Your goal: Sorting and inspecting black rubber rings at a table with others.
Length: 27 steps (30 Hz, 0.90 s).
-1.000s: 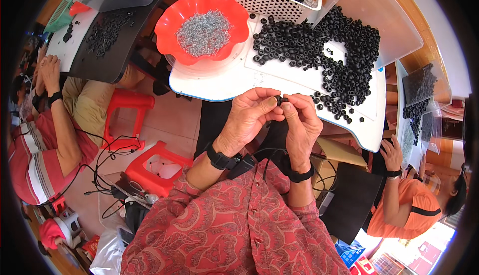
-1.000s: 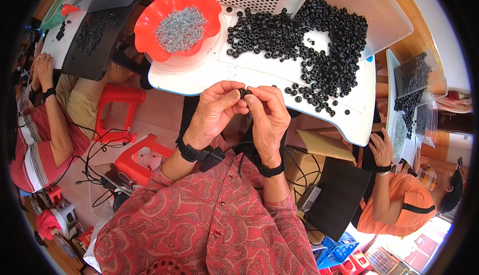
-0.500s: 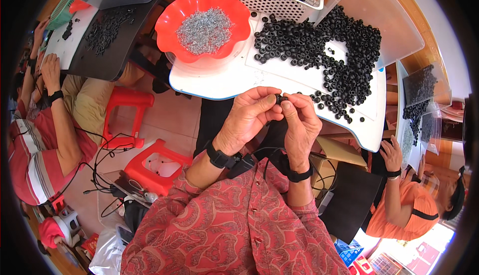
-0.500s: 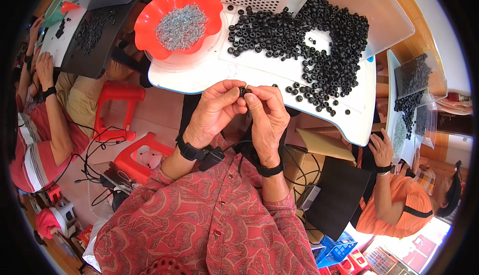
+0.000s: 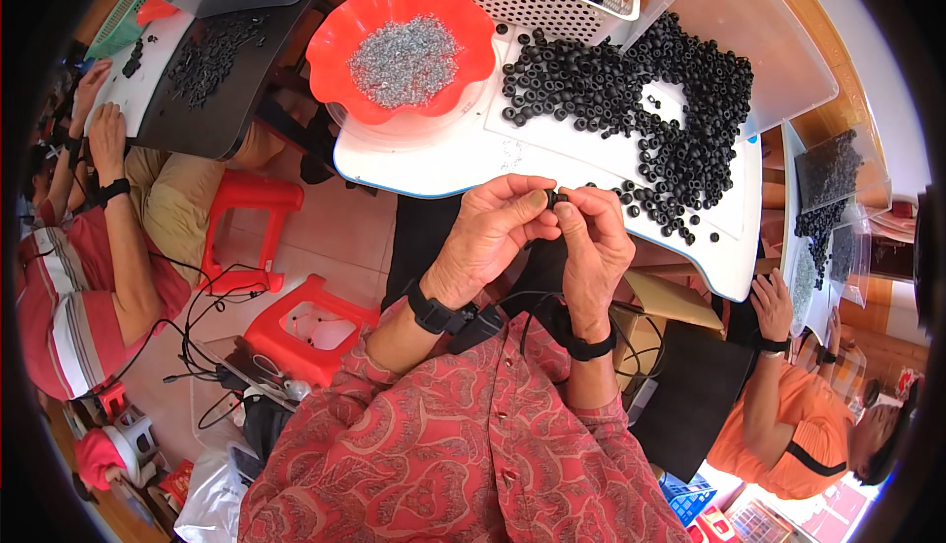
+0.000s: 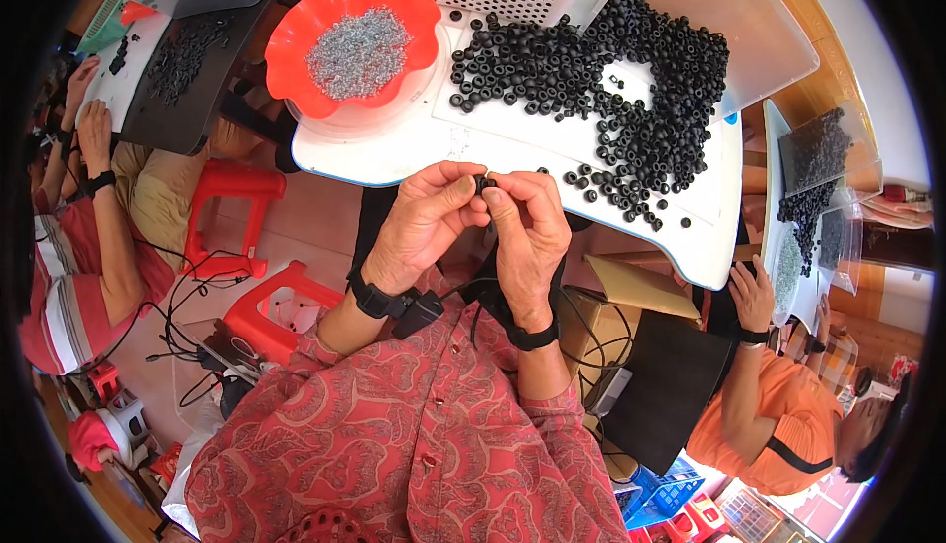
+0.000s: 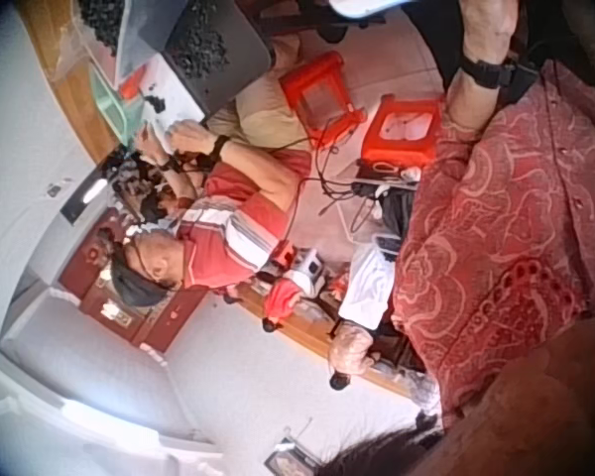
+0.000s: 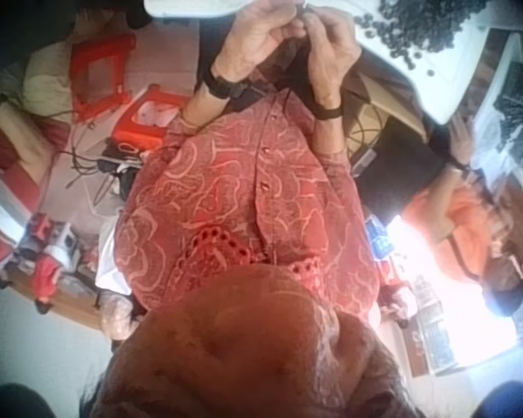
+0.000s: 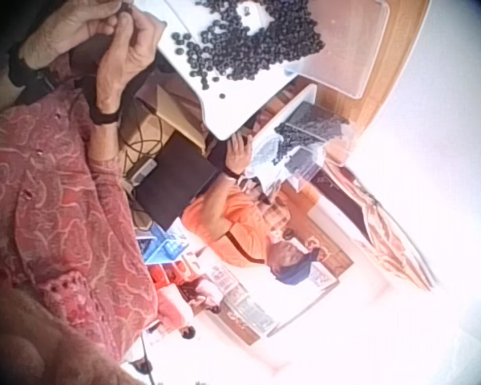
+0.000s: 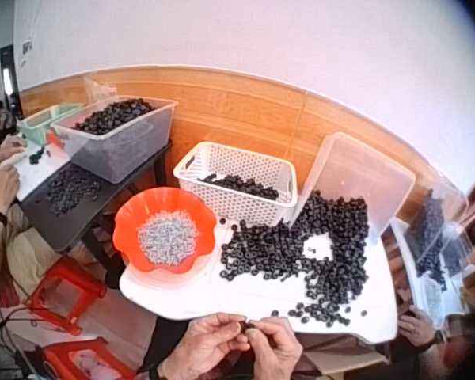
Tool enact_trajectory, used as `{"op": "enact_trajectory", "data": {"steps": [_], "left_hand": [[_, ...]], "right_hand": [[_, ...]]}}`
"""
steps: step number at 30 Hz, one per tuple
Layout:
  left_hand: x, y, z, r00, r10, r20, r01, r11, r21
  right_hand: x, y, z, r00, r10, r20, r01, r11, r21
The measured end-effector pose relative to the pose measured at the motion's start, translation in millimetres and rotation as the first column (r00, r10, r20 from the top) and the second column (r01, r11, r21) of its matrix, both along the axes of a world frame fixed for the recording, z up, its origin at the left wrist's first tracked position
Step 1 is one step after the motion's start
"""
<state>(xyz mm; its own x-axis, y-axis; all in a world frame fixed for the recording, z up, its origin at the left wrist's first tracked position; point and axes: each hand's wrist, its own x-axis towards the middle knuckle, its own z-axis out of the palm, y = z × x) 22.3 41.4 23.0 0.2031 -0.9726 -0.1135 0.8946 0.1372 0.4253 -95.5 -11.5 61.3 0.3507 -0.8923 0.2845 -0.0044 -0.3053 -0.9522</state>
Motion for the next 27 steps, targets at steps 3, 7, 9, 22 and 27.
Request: {"op": "enact_trajectory", "data": {"steps": [3,7,9,22,27], "left_hand": [[-1.2,-0.2,-4.5,1.0,0.002,0.003,-0.002,1.0,-0.025],[-1.2,0.4,-8.0,1.0,-0.01,0.017,0.01,0.999,-0.043],[-1.1,0.8,-7.3,1.0,-0.012,0.02,0.013,0.999,-0.049],[-3.3,0.2,-10.0,0.994,0.033,0.108,-0.033,0.999,-0.004],[-3.9,2.0,-10.9,0.992,0.04,0.118,-0.041,0.999,0.007]], "right_hand": [[-1.7,0.7,1.3,1.0,-0.005,-0.028,0.003,0.999,-0.047],[-4.5,-0.3,-2.2,1.0,0.009,-0.021,-0.01,0.997,-0.074],[-6.8,-1.9,-1.3,0.999,0.025,-0.022,-0.026,0.997,-0.072],[-11.7,-4.6,-13.1,0.997,0.002,-0.073,-0.009,0.995,-0.095],[-11.7,-3.9,-11.9,0.997,0.016,-0.08,-0.024,0.994,-0.106]]}}
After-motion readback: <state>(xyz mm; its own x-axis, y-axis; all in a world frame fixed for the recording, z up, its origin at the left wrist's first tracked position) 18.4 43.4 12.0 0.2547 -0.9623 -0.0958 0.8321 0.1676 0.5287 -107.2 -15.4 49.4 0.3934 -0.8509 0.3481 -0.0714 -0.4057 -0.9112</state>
